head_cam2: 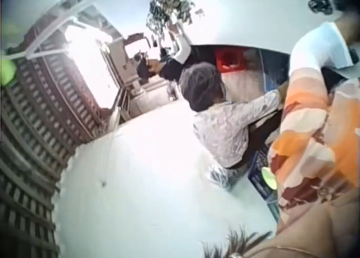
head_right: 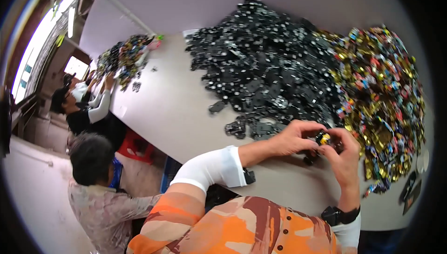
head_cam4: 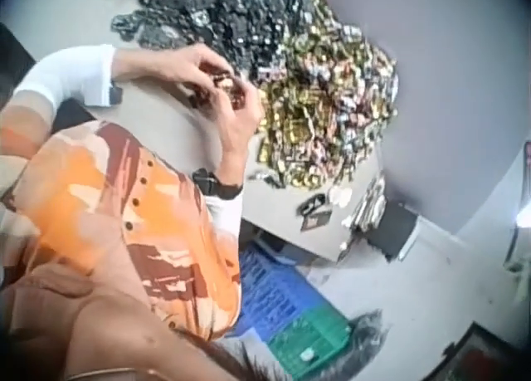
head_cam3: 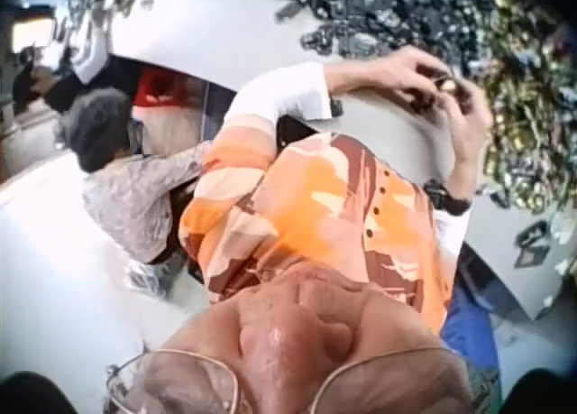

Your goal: Manually assemble toy car components by snapping pieces together.

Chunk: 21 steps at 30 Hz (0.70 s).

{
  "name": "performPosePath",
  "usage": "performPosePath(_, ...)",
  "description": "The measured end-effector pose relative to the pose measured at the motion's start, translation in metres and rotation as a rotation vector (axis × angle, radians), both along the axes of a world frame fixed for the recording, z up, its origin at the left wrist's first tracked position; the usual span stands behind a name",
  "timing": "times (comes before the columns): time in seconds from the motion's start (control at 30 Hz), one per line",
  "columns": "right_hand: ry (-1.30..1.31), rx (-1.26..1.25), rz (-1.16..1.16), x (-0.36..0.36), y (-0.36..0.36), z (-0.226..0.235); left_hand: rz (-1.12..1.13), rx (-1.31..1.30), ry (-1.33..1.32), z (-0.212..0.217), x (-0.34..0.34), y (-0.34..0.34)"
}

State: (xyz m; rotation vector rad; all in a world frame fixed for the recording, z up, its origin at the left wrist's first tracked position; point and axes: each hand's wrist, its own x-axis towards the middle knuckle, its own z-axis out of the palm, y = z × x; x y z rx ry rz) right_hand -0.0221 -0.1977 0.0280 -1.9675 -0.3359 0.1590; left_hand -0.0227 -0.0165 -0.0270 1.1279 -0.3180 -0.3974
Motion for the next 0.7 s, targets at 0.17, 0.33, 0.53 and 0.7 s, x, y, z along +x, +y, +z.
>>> performPosePath(0.17, -0.209, 0.011, 0.099, 0.002, 0.011, -0.002, 0.008, -0.028, 0.05, 0.003, 0.006, 0.007)
performPosePath(0.33, -0.151, 0.056, 0.188, 0.015, 0.014, 0.006, 0.058, -0.231, 0.229, 0.017, 0.0, 0.025)
performPosePath(0.53, -0.31, 0.022, 0.122, 0.021, 0.005, -0.014, -0.021, -0.175, 0.183, -0.002, 0.01, 0.017)
performPosePath(0.7, 0.167, 0.33, 0.102, 0.027, -0.003, -0.008, -0.034, -0.272, 0.28, 0.0, 0.009, 0.02)
